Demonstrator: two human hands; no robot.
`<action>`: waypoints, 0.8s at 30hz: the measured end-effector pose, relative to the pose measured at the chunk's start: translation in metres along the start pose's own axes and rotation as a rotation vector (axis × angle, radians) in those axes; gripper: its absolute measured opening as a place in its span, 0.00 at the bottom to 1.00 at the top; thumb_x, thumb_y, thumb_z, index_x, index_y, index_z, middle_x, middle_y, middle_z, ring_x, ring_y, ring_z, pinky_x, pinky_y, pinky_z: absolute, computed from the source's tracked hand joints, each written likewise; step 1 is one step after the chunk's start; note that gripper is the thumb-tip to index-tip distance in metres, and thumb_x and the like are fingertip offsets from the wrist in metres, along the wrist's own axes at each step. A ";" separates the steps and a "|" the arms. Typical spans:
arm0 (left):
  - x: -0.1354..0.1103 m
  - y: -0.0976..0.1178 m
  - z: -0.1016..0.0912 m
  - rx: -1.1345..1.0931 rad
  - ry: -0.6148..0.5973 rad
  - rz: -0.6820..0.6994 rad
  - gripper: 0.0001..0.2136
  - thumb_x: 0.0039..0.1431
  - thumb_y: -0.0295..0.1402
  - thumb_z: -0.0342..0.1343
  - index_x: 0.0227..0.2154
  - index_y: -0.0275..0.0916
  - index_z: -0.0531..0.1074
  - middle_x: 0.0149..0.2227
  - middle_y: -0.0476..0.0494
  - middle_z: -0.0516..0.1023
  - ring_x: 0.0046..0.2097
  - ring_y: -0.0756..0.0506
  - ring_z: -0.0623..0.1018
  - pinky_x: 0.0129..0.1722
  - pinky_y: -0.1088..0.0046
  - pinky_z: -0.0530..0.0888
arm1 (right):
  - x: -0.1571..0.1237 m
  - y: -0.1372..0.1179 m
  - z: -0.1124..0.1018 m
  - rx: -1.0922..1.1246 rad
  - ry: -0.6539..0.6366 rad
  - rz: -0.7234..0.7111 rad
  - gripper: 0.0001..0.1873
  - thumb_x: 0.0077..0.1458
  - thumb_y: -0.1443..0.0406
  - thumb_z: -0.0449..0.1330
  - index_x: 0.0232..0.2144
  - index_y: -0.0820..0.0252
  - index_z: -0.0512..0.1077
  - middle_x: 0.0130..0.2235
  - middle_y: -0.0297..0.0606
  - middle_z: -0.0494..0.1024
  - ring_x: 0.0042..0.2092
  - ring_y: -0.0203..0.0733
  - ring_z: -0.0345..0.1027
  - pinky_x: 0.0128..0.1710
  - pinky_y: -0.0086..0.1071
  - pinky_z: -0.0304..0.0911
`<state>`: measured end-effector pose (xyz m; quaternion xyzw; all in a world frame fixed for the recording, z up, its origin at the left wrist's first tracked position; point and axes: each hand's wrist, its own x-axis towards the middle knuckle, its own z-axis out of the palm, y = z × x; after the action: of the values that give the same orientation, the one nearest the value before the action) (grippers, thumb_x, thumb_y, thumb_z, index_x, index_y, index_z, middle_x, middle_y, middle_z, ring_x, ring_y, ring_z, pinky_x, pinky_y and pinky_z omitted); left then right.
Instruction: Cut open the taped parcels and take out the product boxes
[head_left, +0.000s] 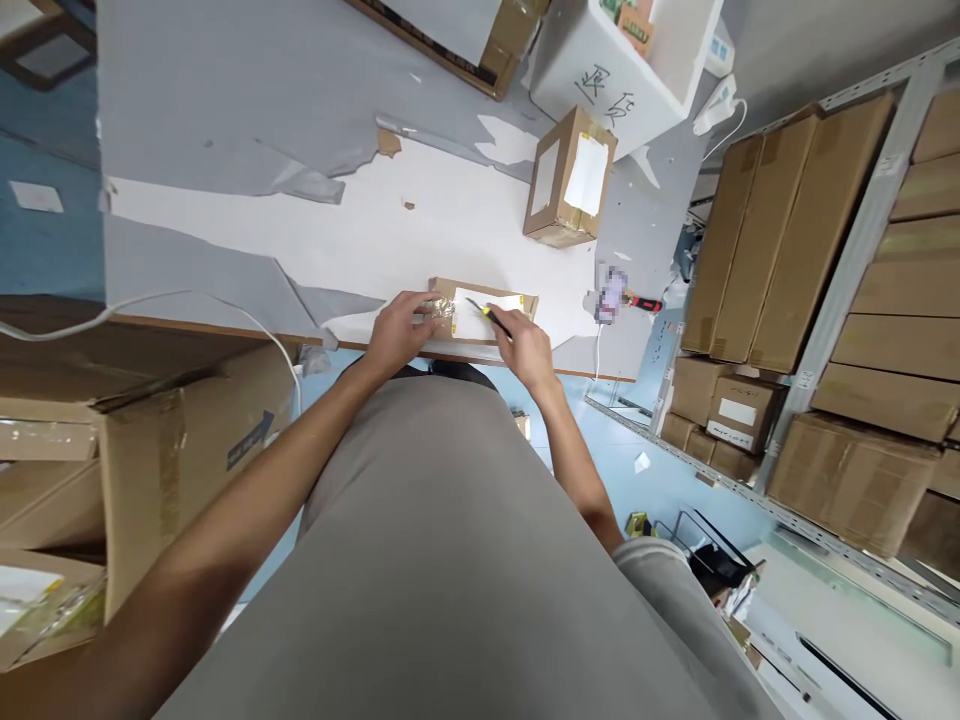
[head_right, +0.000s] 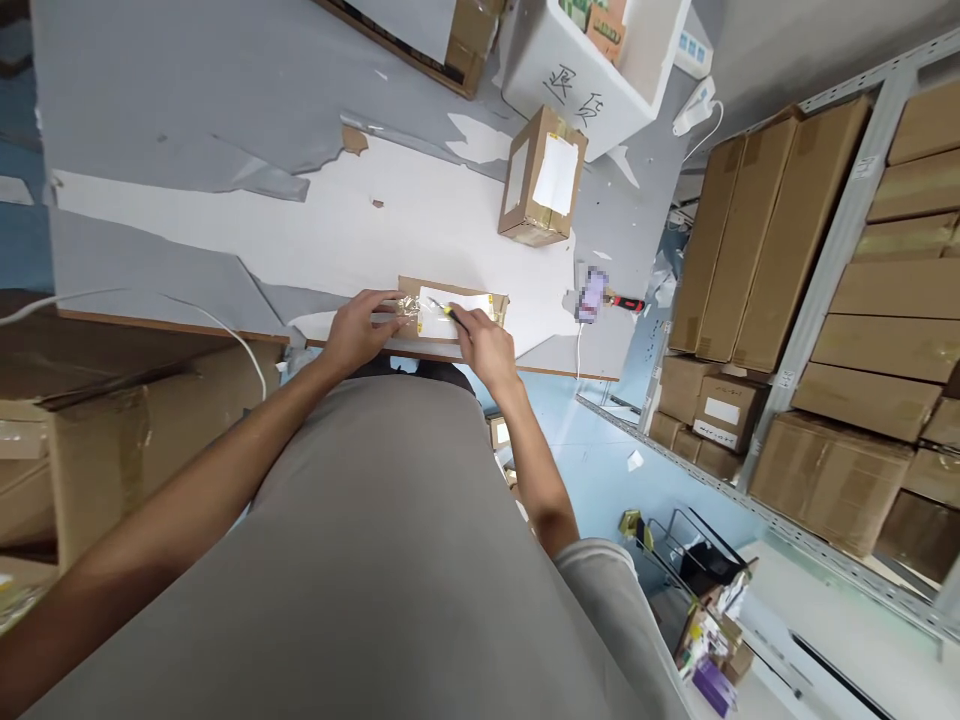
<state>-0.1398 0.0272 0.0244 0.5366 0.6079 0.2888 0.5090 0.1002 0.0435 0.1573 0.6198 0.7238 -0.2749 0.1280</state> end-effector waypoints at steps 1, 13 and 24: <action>0.000 -0.002 0.000 -0.007 -0.006 0.004 0.24 0.66 0.41 0.65 0.62 0.42 0.84 0.63 0.35 0.86 0.56 0.35 0.88 0.53 0.59 0.87 | 0.003 -0.011 -0.004 -0.055 -0.062 -0.039 0.31 0.85 0.62 0.47 0.82 0.48 0.68 0.68 0.46 0.82 0.63 0.55 0.81 0.61 0.40 0.76; 0.005 -0.010 0.001 -0.044 -0.023 0.024 0.24 0.66 0.42 0.66 0.63 0.42 0.83 0.63 0.35 0.85 0.56 0.34 0.88 0.63 0.54 0.85 | 0.026 -0.038 -0.015 -0.372 -0.230 -0.177 0.31 0.83 0.71 0.46 0.80 0.49 0.69 0.68 0.49 0.80 0.61 0.55 0.81 0.57 0.41 0.76; 0.005 -0.012 0.006 -0.076 0.052 -0.042 0.26 0.63 0.43 0.66 0.63 0.41 0.83 0.65 0.33 0.84 0.56 0.35 0.89 0.62 0.53 0.86 | 0.039 -0.054 -0.015 -0.446 -0.260 -0.206 0.31 0.81 0.76 0.44 0.76 0.60 0.71 0.67 0.57 0.80 0.65 0.56 0.79 0.60 0.45 0.74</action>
<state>-0.1383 0.0279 0.0107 0.4965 0.6204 0.3149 0.5191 0.0428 0.0800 0.1614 0.4591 0.8030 -0.1978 0.3245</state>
